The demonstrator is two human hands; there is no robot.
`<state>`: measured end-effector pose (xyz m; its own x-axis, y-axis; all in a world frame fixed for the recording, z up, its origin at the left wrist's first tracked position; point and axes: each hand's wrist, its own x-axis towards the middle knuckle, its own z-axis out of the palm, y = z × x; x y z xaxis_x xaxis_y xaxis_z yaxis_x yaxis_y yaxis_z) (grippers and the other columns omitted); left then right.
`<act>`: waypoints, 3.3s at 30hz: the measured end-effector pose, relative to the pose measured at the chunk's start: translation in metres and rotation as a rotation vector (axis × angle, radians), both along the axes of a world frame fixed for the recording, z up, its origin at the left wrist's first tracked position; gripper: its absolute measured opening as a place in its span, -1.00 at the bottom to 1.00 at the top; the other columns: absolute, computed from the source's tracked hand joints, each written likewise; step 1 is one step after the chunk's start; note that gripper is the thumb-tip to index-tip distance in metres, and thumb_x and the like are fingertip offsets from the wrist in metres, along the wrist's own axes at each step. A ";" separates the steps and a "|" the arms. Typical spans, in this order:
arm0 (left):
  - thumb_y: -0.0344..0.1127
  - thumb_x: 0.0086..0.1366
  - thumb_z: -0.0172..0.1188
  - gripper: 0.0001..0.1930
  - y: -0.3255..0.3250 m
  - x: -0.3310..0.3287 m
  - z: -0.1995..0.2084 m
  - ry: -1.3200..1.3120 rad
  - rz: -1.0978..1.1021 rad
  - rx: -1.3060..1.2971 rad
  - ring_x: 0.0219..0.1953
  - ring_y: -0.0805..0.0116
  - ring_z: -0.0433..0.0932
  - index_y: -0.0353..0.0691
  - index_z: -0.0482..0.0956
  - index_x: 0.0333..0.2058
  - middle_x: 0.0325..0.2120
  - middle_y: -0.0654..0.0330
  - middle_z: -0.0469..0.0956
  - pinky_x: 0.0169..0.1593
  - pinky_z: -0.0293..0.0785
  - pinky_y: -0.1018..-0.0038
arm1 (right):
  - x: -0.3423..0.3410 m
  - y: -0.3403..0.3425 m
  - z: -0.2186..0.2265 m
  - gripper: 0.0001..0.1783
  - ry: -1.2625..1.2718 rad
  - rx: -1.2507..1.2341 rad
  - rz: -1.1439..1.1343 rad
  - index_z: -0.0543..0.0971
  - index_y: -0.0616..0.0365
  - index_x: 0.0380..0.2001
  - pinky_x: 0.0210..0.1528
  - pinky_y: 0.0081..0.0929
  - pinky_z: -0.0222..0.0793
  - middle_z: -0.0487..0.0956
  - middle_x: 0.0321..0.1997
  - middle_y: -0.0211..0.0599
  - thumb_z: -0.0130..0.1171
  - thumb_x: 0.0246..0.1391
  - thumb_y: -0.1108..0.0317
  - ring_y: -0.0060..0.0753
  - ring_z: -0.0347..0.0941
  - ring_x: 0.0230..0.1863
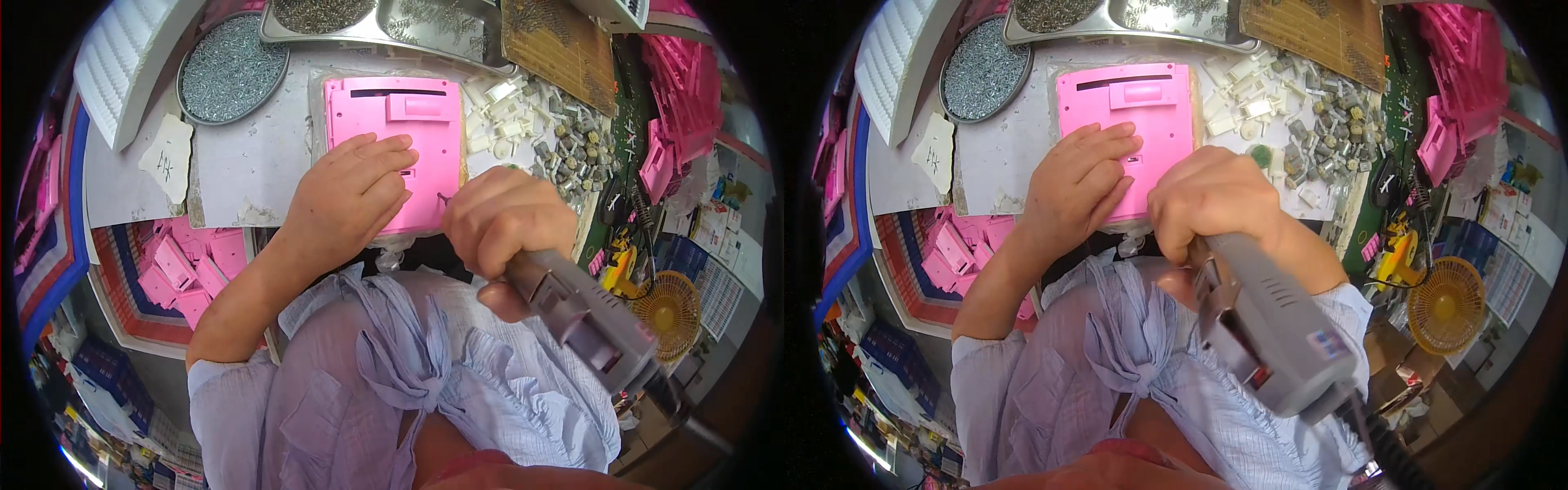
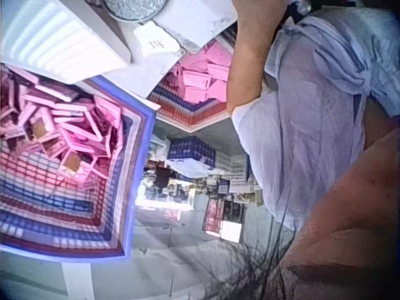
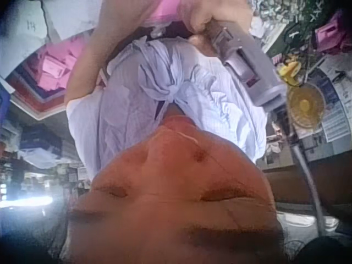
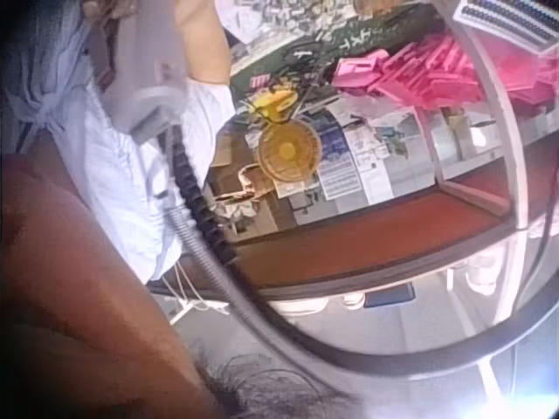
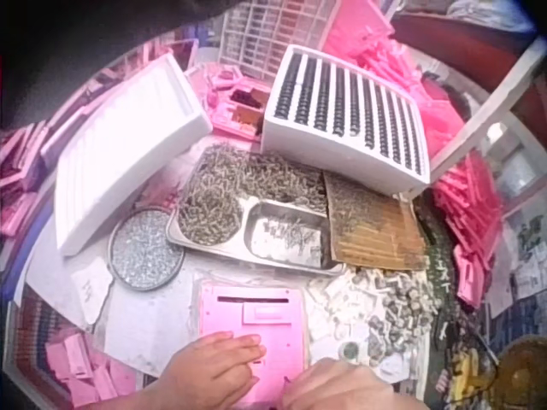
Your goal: Assembling and soldering components inside a pink plastic toy casing.
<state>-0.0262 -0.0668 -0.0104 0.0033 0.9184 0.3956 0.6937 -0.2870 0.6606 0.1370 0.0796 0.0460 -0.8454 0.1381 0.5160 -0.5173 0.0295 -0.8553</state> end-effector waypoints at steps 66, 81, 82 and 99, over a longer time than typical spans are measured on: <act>-0.34 0.18 0.33 -0.90 -0.026 -0.011 -0.008 0.008 0.293 0.070 0.02 0.38 0.64 -0.13 0.58 -0.36 -0.20 0.27 0.66 0.35 0.18 0.01 | -0.127 0.033 0.006 -0.81 0.007 -0.179 -0.038 0.38 0.04 -0.07 -0.39 -0.32 0.27 0.31 -0.64 -0.43 0.01 0.33 0.26 -0.52 0.18 -0.62; -0.30 0.22 0.31 -0.86 -0.029 0.000 -0.015 0.092 0.413 0.079 0.00 0.46 0.64 -0.09 0.50 -0.38 -0.15 0.30 0.65 -0.13 0.16 0.33 | -0.132 0.011 0.011 -0.69 -0.115 -0.188 -0.032 0.27 0.03 -0.35 -0.59 -0.49 0.15 0.36 -0.69 -0.35 0.25 0.25 0.31 -0.58 0.20 -0.70; -0.29 0.22 0.31 -0.86 -0.031 0.002 -0.016 0.090 0.421 0.087 0.00 0.46 0.65 -0.09 0.49 -0.38 -0.15 0.30 0.65 -0.14 0.16 0.33 | -0.127 0.008 0.008 -0.67 -0.148 -0.146 -0.065 0.27 0.04 -0.35 -0.60 -0.50 0.14 0.36 -0.68 -0.35 0.27 0.24 0.29 -0.58 0.20 -0.70; -0.38 0.14 0.45 -0.79 -0.038 -0.020 -0.004 -0.056 0.436 0.136 -0.17 0.37 0.71 -0.13 0.61 -0.27 -0.27 0.28 0.73 0.24 0.22 0.14 | -0.089 -0.017 0.048 -0.62 -0.117 -0.247 0.027 0.34 -0.09 -0.14 -0.57 -0.50 0.25 0.37 -0.67 -0.61 0.22 0.26 -0.03 -0.59 0.28 -0.71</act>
<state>-0.0463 -0.1050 -0.0147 -0.3972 0.7690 0.5009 0.7330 -0.0626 0.6774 0.0476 0.0625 0.0941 -0.9025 0.2241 0.3678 -0.4119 -0.2001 -0.8890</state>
